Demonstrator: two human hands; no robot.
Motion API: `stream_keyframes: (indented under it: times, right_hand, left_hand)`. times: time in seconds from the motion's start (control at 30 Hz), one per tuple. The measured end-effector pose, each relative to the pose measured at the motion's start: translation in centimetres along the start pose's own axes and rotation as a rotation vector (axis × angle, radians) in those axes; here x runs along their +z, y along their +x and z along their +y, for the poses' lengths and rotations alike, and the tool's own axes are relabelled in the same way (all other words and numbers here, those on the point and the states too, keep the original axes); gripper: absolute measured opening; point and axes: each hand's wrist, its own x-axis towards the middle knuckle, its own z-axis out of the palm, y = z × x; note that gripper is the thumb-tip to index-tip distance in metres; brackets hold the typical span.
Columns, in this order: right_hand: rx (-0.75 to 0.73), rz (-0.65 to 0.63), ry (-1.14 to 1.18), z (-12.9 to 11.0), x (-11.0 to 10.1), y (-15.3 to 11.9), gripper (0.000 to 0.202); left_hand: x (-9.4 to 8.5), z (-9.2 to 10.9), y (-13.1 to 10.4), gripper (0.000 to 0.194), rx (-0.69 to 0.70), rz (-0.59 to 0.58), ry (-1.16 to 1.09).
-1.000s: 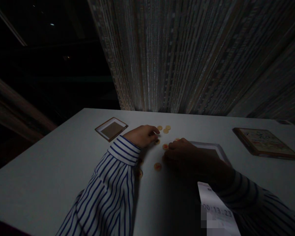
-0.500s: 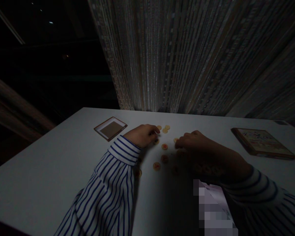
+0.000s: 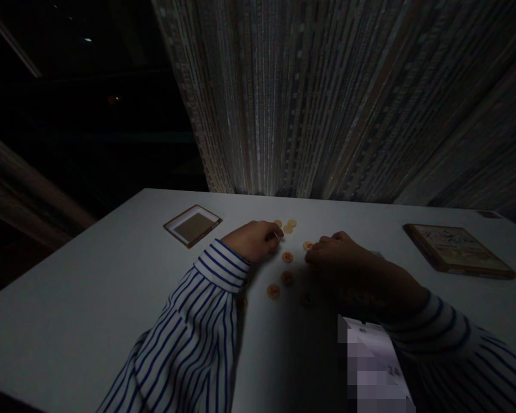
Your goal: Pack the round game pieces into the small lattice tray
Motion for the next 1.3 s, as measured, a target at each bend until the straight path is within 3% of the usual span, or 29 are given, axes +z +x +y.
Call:
stream_keyframes:
  times: [0.27,0.7,1.03,1.3]
  right_hand:
    - [-0.002,0.001,0.035,0.1,-1.2,-0.2,0.015]
    - [0.068,0.194,0.182,1.5,-3.7,-1.3,0.021]
    - [0.056,0.514,0.472,1.9,-4.0,-1.5,0.024]
    - [0.125,0.501,0.766,1.4,-4.5,-1.6,0.022]
  left_hand:
    - [0.0,0.2,0.0,0.027,0.008,0.002,0.016]
    - [0.2,1.2,0.1,0.03,0.084,0.096,0.013]
    - [0.2,2.3,-0.2,0.031,0.216,0.26,-0.111]
    - [0.1,3.0,-0.3,0.027,0.289,0.379,-0.09]
